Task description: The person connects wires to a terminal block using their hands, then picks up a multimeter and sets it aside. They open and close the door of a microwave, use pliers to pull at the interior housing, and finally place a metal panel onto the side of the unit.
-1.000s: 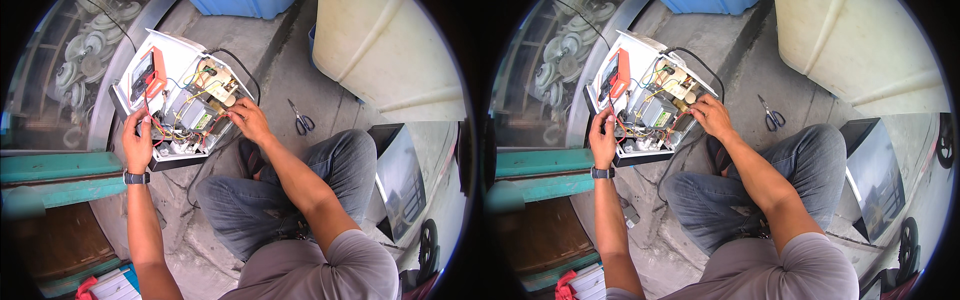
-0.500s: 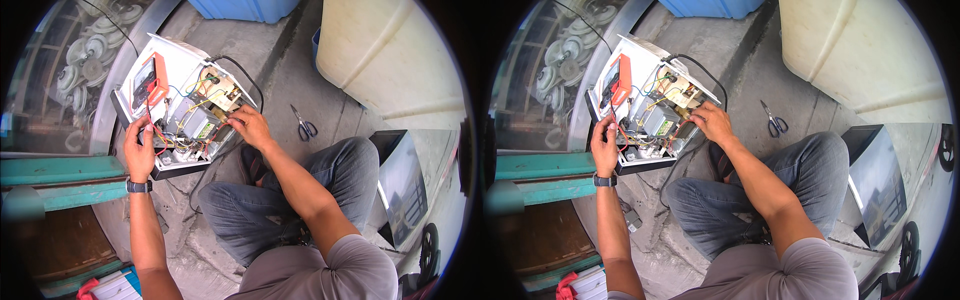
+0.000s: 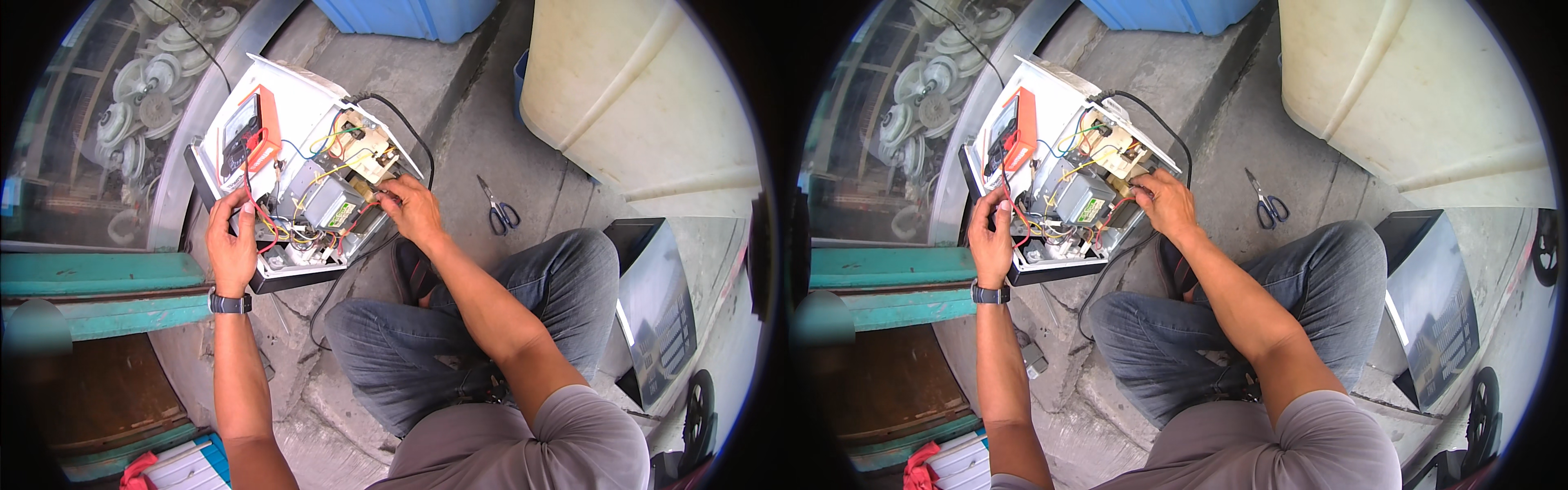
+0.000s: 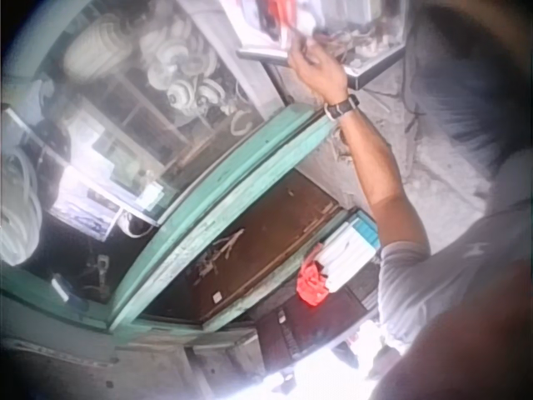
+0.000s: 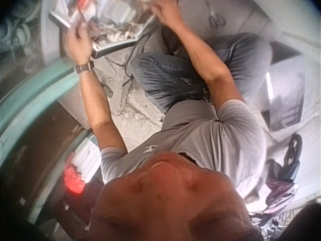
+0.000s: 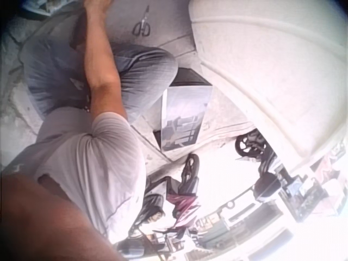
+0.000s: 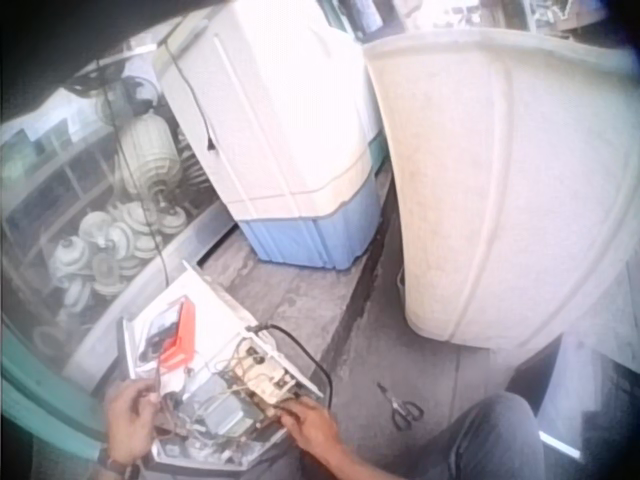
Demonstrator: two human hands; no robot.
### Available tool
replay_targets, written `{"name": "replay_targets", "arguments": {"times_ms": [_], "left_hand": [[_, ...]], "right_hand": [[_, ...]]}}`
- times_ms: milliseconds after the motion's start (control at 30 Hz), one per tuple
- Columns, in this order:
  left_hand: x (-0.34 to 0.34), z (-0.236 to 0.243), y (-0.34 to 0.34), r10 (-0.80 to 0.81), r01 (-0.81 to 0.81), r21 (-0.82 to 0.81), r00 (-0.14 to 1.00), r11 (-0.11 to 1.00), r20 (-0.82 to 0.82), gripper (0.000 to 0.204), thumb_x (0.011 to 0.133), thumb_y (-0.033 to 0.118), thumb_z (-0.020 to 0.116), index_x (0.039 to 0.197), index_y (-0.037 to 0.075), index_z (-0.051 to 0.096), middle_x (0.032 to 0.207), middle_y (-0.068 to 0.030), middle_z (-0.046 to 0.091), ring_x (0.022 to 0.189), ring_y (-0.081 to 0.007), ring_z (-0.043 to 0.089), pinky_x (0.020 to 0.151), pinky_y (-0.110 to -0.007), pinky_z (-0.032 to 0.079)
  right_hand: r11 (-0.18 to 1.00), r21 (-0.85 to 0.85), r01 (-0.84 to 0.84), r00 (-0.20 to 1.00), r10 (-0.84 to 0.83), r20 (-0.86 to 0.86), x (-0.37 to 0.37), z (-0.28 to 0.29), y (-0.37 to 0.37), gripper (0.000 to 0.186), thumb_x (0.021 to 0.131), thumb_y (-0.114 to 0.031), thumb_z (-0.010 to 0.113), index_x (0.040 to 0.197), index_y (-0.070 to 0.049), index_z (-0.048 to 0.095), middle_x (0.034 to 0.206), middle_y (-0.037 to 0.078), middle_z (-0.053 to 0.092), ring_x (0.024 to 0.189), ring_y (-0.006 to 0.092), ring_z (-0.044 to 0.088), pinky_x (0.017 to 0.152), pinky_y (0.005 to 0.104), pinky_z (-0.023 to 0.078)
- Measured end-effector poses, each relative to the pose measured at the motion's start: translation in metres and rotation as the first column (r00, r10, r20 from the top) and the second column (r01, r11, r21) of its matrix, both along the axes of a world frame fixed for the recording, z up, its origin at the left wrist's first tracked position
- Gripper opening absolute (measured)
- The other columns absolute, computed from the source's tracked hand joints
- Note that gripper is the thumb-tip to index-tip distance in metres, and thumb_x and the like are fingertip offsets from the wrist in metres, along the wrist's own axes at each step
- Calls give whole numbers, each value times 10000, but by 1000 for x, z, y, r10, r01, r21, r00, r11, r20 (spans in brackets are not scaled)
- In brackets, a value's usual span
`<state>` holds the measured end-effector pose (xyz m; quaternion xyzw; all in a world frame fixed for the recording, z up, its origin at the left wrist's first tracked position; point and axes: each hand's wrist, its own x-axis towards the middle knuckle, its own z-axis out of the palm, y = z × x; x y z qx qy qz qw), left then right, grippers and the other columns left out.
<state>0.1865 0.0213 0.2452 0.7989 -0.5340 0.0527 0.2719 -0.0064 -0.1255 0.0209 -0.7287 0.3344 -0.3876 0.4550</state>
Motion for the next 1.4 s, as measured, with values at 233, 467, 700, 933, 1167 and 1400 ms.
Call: {"name": "replay_targets", "arguments": {"times_ms": [233, 467, 700, 933, 1167, 1400], "left_hand": [[-2, 1, 0, 17, -17, 8, 1000, 1000, -9, 249, 1007, 177, 637, 1180, 6, 686, 1060, -128, 695, 1021, -247, 653, 921, -356, 490], [0, 1, 0, 18, -18, -21, 1000, 1000, -10, 233, 1001, 158, 638, 1169, 4, 689, 1050, -132, 692, 1001, -248, 652, 918, -350, 490], [-3, 0, 0, 44, -45, -30, 999, 999, -25, 219, 996, 140, 639, 1156, 0, 692, 1041, -129, 692, 990, -243, 648, 912, -346, 490], [-1, 2, 1, 58, -59, -14, 998, 998, -36, 219, 994, 147, 641, 1142, -5, 695, 1056, -136, 696, 1001, -245, 650, 921, -344, 487], [2, -1, 3, 53, -53, -15, 999, 998, 1, 245, 1012, 187, 633, 1169, 11, 698, 1064, -97, 707, 991, -195, 659, 892, -323, 499], [1, -1, 3, 49, -49, -21, 999, 999, -8, 250, 1016, 184, 633, 1172, -1, 695, 1087, -108, 706, 1016, -206, 663, 912, -327, 497]], "right_hand": [[968, -175, 180, 983, -171, 65, 8, -11, 7, 117, 879, -168, 722, 983, -126, 692, 936, 45, 669, 857, 283, 673, 735, 399, 514], [920, -383, 80, 993, -106, -49, 5, -20, 0, 121, 847, -155, 745, 938, -137, 667, 883, 30, 641, 769, 266, 646, 713, 376, 485], [907, -402, 122, 992, -126, 18, 10, -17, -2, 139, 821, -144, 757, 935, -149, 676, 874, 12, 640, 730, 252, 641, 700, 366, 476], [908, -400, 124, 992, -120, 35, 10, -16, -1, 105, 846, -159, 754, 931, -133, 697, 878, 22, 650, 753, 252, 647, 677, 367, 476], [916, -390, 93, 995, -100, 3, 9, -16, -1, 103, 871, -161, 750, 962, -124, 718, 908, 25, 671, 788, 253, 664, 672, 376, 488], [907, -411, 89, 995, -101, -7, 10, -16, -4, 137, 869, -148, 746, 1004, -125, 729, 908, 23, 678, 783, 252, 670, 668, 375, 493]]}}
